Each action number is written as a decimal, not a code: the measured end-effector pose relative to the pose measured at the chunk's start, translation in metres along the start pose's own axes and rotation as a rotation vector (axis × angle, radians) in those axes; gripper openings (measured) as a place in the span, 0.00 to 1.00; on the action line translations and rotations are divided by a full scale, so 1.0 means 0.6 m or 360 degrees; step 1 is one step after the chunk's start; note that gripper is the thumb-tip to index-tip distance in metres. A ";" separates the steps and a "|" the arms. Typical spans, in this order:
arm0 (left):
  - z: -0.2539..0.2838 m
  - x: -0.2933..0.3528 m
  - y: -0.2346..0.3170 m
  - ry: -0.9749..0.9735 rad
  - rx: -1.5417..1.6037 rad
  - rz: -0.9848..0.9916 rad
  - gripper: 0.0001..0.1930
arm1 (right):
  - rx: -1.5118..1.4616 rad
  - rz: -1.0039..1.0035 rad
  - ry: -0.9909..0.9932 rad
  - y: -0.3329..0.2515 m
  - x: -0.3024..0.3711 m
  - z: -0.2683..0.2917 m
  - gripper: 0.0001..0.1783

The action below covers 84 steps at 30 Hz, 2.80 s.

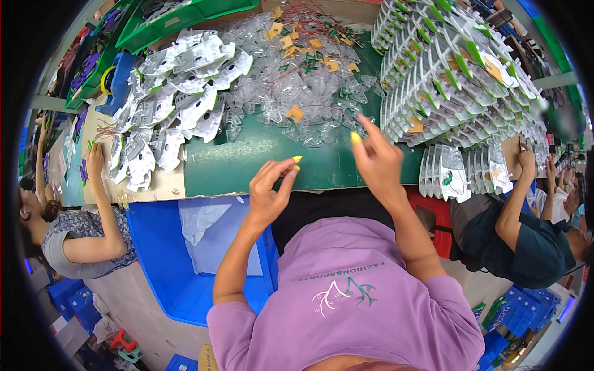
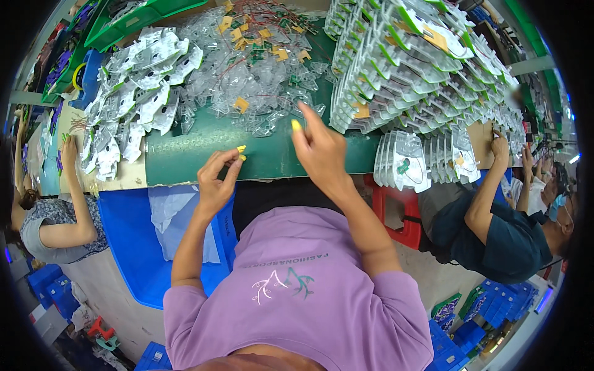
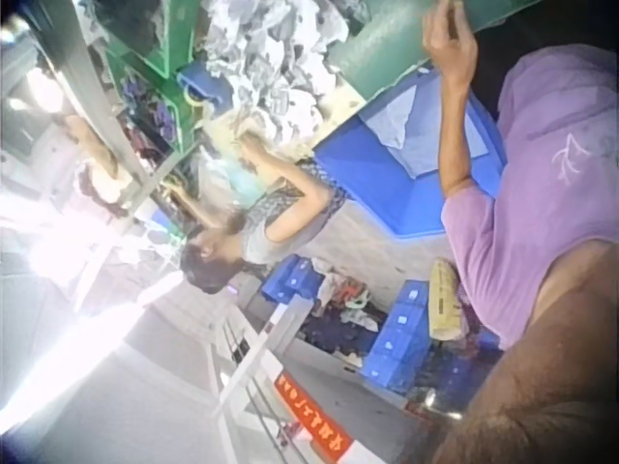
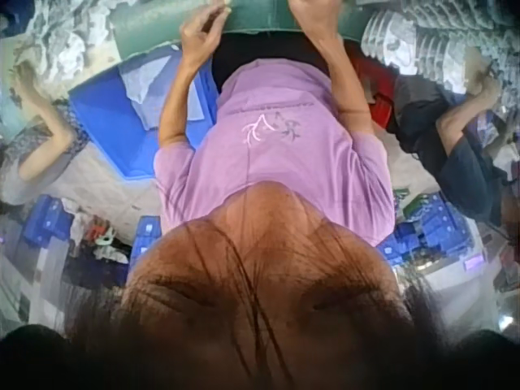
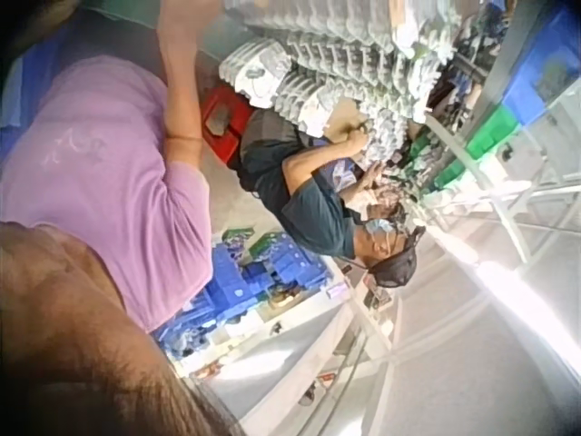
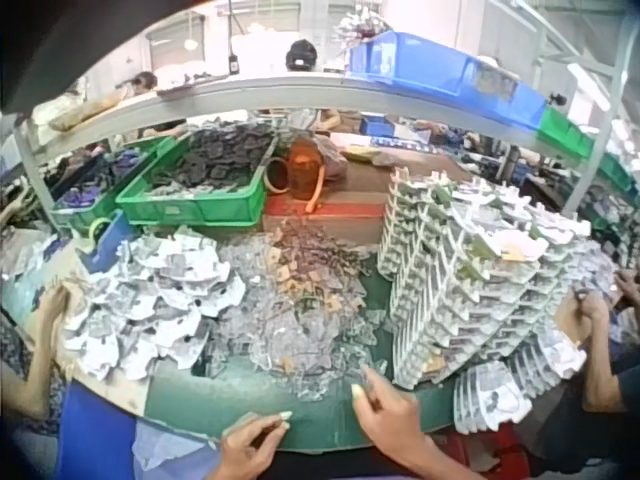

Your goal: Assembling small plastic electronic components with wires at an industrial workbench.

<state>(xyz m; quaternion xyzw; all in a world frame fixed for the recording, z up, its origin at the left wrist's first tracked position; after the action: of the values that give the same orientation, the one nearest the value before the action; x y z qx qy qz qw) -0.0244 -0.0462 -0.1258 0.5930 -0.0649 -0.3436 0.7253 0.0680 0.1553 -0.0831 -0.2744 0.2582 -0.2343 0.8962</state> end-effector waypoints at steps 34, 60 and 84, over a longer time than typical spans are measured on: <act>-0.017 -0.048 0.065 -0.0095 0.1077 0.0524 0.07 | -0.1909 -0.0280 -0.0940 -0.024 0.024 0.020 0.16; 0.043 -0.010 0.014 -0.0388 0.1972 0.1256 0.20 | -0.0920 0.0255 -0.1022 -0.083 -0.023 -0.048 0.08; 0.621 -0.112 -0.155 0.0617 -0.2019 0.0483 0.10 | -0.0840 -0.0059 -0.0938 -0.070 0.012 -0.034 0.05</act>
<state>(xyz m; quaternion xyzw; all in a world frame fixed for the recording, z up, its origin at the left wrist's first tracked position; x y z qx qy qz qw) -0.3011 -0.3168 -0.0812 0.0879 0.1978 -0.0971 0.9714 0.0495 0.1126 -0.0743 -0.5555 0.0362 -0.0870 0.8262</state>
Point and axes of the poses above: each hand's wrist, its own x-axis away from the middle knuckle, its own z-axis out of the back of the hand, y = z × x, the point moved 1 cm from there along -x, towards the middle knuckle, and after that the axes turned 5 degrees about x, right-handed, at the moved point
